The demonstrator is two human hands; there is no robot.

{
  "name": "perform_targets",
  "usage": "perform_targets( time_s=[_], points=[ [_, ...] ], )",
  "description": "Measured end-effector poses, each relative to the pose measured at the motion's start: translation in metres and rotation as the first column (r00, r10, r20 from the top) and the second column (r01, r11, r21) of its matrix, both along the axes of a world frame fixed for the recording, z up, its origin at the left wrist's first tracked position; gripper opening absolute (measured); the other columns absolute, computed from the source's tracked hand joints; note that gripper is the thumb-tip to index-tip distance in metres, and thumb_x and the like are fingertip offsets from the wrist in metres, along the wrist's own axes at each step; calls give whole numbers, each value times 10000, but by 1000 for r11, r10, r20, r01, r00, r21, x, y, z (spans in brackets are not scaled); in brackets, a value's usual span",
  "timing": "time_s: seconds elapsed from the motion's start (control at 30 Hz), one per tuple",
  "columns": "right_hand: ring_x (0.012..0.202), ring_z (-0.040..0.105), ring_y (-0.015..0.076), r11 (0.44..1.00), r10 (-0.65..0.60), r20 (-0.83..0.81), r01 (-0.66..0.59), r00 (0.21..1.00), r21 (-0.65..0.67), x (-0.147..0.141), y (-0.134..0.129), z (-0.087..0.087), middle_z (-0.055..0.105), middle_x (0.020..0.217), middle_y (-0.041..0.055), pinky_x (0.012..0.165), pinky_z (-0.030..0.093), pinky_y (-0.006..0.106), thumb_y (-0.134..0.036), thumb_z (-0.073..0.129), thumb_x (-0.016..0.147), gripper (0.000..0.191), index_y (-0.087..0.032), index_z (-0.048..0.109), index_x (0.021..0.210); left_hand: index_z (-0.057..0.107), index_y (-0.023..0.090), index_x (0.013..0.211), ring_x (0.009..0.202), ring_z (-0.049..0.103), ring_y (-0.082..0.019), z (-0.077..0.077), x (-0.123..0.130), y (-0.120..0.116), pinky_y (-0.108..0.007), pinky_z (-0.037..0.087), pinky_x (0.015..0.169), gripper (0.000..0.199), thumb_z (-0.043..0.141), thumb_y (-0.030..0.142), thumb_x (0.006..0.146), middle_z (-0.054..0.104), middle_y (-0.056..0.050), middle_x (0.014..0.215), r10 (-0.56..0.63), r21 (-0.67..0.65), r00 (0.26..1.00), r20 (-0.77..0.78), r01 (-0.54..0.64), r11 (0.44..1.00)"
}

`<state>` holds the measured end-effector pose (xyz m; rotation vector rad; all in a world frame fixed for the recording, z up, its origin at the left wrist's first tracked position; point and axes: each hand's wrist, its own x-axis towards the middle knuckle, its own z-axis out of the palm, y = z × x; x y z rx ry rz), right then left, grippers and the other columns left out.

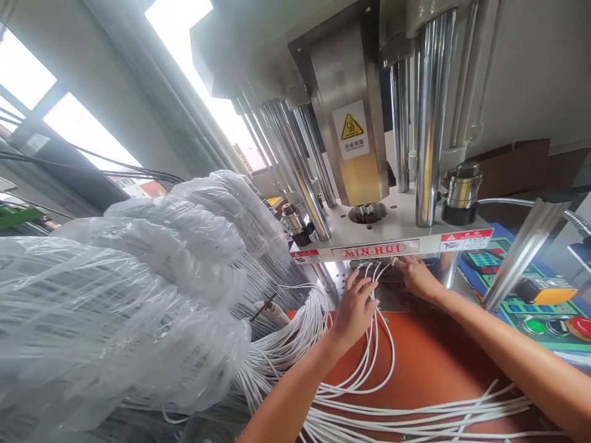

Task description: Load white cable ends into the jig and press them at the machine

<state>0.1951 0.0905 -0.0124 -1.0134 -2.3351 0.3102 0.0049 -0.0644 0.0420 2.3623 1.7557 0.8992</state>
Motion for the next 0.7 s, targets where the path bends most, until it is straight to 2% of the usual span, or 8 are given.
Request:
perform_targets(
  time_s=[0.13, 0.27, 0.37, 0.43, 0.6, 0.7],
  points=[
    [1226, 460, 272, 995, -13, 152, -2, 988, 100, -6, -5, -2, 548, 1376, 43, 1029, 320, 509, 10, 363, 773, 705, -362, 558, 1340, 550, 255, 1293, 1411, 309, -236, 21, -4, -58, -485, 380, 1146, 428, 564, 143, 881, 573, -45, 1328, -3, -49, 1000, 26, 5, 999],
    [1170, 500, 245, 996, -28, 207, 9, 978, 92, -4, 5, -3, 583, 1328, 45, 997, 364, 439, 11, 396, 701, 752, -340, 557, 1346, 575, 284, 1274, 1366, 399, -235, 31, -8, -112, -462, 445, 1095, 406, 538, 145, 895, 621, -45, 1274, 86, 12, 993, 85, -87, 996],
    [1123, 527, 240, 995, -23, 223, 2, 975, 95, 0, 10, -1, 625, 1243, 79, 954, 402, 393, 0, 411, 673, 749, -275, 558, 1354, 601, 301, 1247, 1292, 495, -246, 22, -9, -150, -451, 509, 1017, 413, 518, 114, 889, 666, -43, 1200, 169, 150, 973, 155, -192, 970],
    [1157, 507, 246, 994, -21, 231, -4, 973, 108, 2, 9, 2, 603, 1276, 87, 957, 402, 392, -3, 411, 690, 737, -267, 547, 1364, 625, 305, 1216, 1221, 559, -245, 12, -10, -175, -435, 534, 975, 404, 526, 102, 881, 692, -35, 1145, 204, 219, 957, 209, -249, 943],
    [1176, 484, 281, 990, -50, 254, 15, 966, 138, -6, -2, 8, 562, 1325, 109, 918, 419, 447, -14, 401, 745, 707, -294, 515, 1384, 683, 292, 1138, 1061, 639, -229, -12, -11, -224, -363, 581, 854, 311, 550, 153, 894, 723, -35, 1025, 311, 218, 886, 344, -397, 892],
    [1202, 448, 311, 989, -69, 265, 31, 962, 147, -19, -9, 8, 537, 1362, 116, 918, 414, 511, -36, 429, 750, 668, -300, 540, 1354, 714, 291, 1076, 1023, 642, -232, -19, -6, -238, -356, 580, 819, 253, 535, 220, 912, 724, -44, 974, 406, 253, 809, 426, -537, 805]
  ],
)
